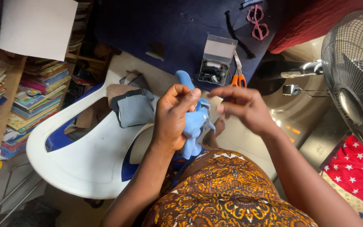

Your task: The person opens a sewing kit, retrieves a needle, and uses scissors to trim the edge of a light blue cloth. They then thread the needle with white thread and prepare to sew the cloth.

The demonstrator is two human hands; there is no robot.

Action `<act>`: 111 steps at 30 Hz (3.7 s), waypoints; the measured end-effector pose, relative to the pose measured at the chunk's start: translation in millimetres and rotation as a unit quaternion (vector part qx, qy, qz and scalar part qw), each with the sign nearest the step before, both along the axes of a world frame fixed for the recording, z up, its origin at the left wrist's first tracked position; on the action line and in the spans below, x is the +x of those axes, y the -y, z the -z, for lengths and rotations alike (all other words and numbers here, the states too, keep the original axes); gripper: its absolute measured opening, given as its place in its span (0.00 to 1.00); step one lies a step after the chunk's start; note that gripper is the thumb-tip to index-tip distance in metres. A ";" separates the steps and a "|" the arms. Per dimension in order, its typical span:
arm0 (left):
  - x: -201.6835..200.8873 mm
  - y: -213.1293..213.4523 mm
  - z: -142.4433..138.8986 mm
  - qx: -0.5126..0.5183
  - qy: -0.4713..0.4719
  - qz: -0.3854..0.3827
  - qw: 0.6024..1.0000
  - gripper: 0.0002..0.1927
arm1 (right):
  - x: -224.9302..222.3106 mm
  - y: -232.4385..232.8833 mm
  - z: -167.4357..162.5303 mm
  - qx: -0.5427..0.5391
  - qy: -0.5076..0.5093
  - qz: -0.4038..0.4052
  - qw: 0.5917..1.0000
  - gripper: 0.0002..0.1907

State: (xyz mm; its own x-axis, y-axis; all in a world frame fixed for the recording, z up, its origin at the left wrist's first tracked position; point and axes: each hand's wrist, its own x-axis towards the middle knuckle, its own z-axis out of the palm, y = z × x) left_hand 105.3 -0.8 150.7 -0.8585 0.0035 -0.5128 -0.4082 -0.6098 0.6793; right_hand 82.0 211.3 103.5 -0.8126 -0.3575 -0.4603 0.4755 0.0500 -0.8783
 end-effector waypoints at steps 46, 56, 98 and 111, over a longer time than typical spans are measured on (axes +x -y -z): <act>63.1 -58.9 -96.5 0.033 -0.124 0.068 0.989 0.07 | 70.0 -21.1 -174.1 0.199 -0.484 0.058 0.850 0.07; 62.8 -60.2 -94.7 -0.014 -0.171 0.111 0.979 0.07 | 68.9 -20.1 -183.1 0.244 -0.507 0.041 0.826 0.10; 62.9 -70.9 -99.8 0.058 -0.282 0.067 0.955 0.05 | 96.9 -30.3 -165.3 0.109 -0.275 0.128 0.947 0.04; 66.0 -70.8 -120.7 -0.126 -0.292 0.076 0.945 0.04 | 75.7 -13.4 -227.1 0.301 -0.508 0.061 0.805 0.09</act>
State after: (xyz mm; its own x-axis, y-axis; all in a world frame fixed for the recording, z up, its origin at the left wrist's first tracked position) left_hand 171.3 70.0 271.4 -0.9947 0.0907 0.0478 0.0117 -0.3628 0.9318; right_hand 157.7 224.7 330.6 -0.8908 -0.2078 0.4041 -0.4397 0.6185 -0.6512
